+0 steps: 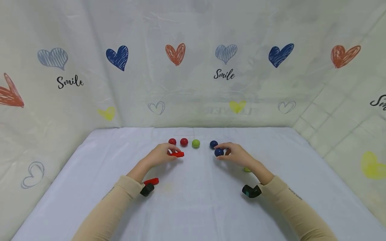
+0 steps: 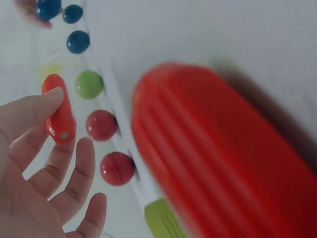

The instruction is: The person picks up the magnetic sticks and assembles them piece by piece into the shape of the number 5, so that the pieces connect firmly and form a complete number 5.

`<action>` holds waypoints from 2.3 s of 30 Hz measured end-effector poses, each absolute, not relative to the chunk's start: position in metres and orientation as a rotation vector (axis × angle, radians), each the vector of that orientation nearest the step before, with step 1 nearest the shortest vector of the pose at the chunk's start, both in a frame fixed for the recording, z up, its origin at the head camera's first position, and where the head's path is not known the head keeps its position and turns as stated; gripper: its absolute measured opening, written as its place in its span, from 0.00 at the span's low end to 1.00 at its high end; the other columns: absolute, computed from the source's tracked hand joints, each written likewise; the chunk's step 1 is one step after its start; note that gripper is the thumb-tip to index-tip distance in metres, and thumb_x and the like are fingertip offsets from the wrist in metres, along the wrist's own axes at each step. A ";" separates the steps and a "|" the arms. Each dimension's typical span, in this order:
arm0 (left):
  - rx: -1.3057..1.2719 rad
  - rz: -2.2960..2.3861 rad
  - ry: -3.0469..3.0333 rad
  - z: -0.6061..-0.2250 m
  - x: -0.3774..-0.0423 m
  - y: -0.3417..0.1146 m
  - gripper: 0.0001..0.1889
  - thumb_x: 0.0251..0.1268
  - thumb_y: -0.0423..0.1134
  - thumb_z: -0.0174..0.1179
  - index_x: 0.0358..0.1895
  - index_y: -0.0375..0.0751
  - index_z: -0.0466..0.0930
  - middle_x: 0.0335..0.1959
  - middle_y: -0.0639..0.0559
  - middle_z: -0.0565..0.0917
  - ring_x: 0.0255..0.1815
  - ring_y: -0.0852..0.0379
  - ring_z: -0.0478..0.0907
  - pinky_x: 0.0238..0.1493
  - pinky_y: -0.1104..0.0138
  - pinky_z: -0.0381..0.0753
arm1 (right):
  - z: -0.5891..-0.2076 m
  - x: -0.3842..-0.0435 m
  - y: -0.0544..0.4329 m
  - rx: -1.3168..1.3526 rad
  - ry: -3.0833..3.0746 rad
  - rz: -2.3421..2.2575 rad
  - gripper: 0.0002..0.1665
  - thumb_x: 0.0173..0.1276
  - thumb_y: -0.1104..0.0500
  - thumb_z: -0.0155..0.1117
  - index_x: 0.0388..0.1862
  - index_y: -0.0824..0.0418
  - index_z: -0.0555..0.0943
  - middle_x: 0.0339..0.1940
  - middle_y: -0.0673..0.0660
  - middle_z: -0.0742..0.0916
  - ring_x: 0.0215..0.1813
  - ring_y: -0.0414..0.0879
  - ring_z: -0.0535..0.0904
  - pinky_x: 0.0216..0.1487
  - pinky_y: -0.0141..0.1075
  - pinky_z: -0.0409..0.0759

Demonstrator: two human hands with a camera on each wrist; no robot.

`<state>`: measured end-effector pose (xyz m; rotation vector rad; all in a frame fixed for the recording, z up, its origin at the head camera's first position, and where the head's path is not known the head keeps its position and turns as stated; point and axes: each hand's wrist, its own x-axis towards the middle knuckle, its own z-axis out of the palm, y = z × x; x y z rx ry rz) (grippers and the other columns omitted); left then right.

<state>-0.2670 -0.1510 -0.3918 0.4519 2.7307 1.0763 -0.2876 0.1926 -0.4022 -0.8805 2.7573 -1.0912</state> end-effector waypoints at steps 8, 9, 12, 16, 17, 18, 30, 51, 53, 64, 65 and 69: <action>0.481 0.983 2.765 -0.393 -0.267 -0.131 0.15 0.66 0.34 0.69 0.55 0.48 0.87 0.43 0.54 0.83 0.45 0.52 0.77 0.42 0.62 0.81 | -0.406 -0.291 0.181 -0.830 2.748 -1.026 0.26 0.66 0.58 0.75 0.61 0.66 0.82 0.53 0.62 0.85 0.38 0.46 0.78 0.39 0.37 0.77; 0.489 0.979 2.764 -0.393 -0.267 -0.129 0.15 0.66 0.34 0.69 0.55 0.48 0.87 0.43 0.54 0.83 0.44 0.52 0.77 0.41 0.63 0.81 | -0.406 -0.291 0.180 -0.828 2.745 -1.021 0.27 0.67 0.58 0.75 0.61 0.67 0.82 0.52 0.62 0.85 0.37 0.45 0.78 0.38 0.37 0.77; 0.504 0.967 2.765 -0.394 -0.268 -0.123 0.15 0.66 0.34 0.69 0.55 0.49 0.87 0.43 0.55 0.83 0.43 0.54 0.77 0.41 0.63 0.80 | -0.408 -0.291 0.177 -0.788 2.746 -1.006 0.27 0.66 0.58 0.75 0.61 0.66 0.82 0.51 0.61 0.85 0.35 0.45 0.77 0.36 0.36 0.76; 0.525 0.961 2.771 -0.394 -0.270 -0.116 0.15 0.67 0.34 0.69 0.54 0.49 0.87 0.44 0.56 0.84 0.43 0.54 0.77 0.41 0.63 0.80 | -0.408 -0.291 0.173 -0.779 2.755 -0.983 0.27 0.66 0.60 0.76 0.62 0.66 0.82 0.50 0.60 0.85 0.32 0.44 0.75 0.33 0.34 0.75; 0.530 0.959 2.772 -0.394 -0.270 -0.114 0.14 0.67 0.34 0.69 0.54 0.49 0.87 0.44 0.56 0.84 0.43 0.54 0.77 0.42 0.63 0.80 | -0.407 -0.291 0.172 -0.781 2.759 -0.975 0.26 0.66 0.60 0.75 0.62 0.66 0.82 0.50 0.60 0.85 0.31 0.44 0.75 0.33 0.34 0.75; 0.537 0.957 2.773 -0.394 -0.271 -0.113 0.14 0.67 0.35 0.69 0.54 0.49 0.87 0.43 0.55 0.84 0.43 0.54 0.78 0.42 0.63 0.80 | -0.407 -0.291 0.171 -0.780 2.761 -0.968 0.26 0.66 0.60 0.75 0.62 0.66 0.82 0.49 0.60 0.86 0.31 0.44 0.75 0.32 0.34 0.76; 0.571 0.943 2.778 -0.400 -0.278 -0.102 0.15 0.66 0.34 0.70 0.55 0.47 0.87 0.45 0.53 0.84 0.46 0.53 0.78 0.46 0.58 0.80 | -0.410 -0.297 0.161 -0.728 2.753 -0.941 0.28 0.64 0.58 0.77 0.62 0.64 0.83 0.49 0.57 0.86 0.28 0.43 0.75 0.32 0.34 0.75; 0.535 0.920 2.749 -0.405 -0.294 -0.082 0.15 0.67 0.35 0.70 0.56 0.45 0.87 0.45 0.51 0.84 0.44 0.53 0.77 0.47 0.63 0.79 | -0.415 -0.302 0.150 -0.757 2.775 -0.919 0.27 0.65 0.59 0.77 0.62 0.62 0.83 0.52 0.60 0.87 0.32 0.43 0.78 0.36 0.36 0.77; 0.530 0.932 2.742 -0.405 -0.294 -0.081 0.15 0.67 0.35 0.70 0.55 0.45 0.87 0.45 0.50 0.84 0.43 0.53 0.77 0.47 0.62 0.79 | -0.414 -0.302 0.149 -0.751 2.774 -0.934 0.27 0.65 0.59 0.76 0.63 0.61 0.83 0.53 0.61 0.87 0.32 0.43 0.78 0.36 0.36 0.77; 0.512 0.948 2.713 -0.406 -0.295 -0.075 0.15 0.66 0.34 0.69 0.56 0.45 0.87 0.43 0.49 0.83 0.42 0.53 0.77 0.45 0.61 0.78 | -0.414 -0.300 0.148 -0.785 2.786 -0.933 0.26 0.66 0.59 0.76 0.62 0.63 0.83 0.52 0.61 0.87 0.33 0.44 0.78 0.37 0.36 0.79; 0.510 0.950 2.712 -0.406 -0.295 -0.075 0.15 0.66 0.34 0.69 0.56 0.45 0.87 0.43 0.49 0.83 0.42 0.53 0.77 0.44 0.62 0.78 | -0.414 -0.300 0.148 -0.789 2.788 -0.932 0.26 0.66 0.60 0.76 0.61 0.63 0.83 0.52 0.61 0.87 0.34 0.44 0.78 0.38 0.37 0.79; 0.497 0.963 2.702 -0.406 -0.295 -0.076 0.16 0.67 0.33 0.69 0.57 0.45 0.86 0.43 0.50 0.83 0.41 0.53 0.77 0.43 0.63 0.78 | -0.415 -0.300 0.148 -0.795 2.795 -0.925 0.25 0.66 0.60 0.76 0.61 0.63 0.83 0.53 0.62 0.87 0.35 0.45 0.79 0.39 0.38 0.80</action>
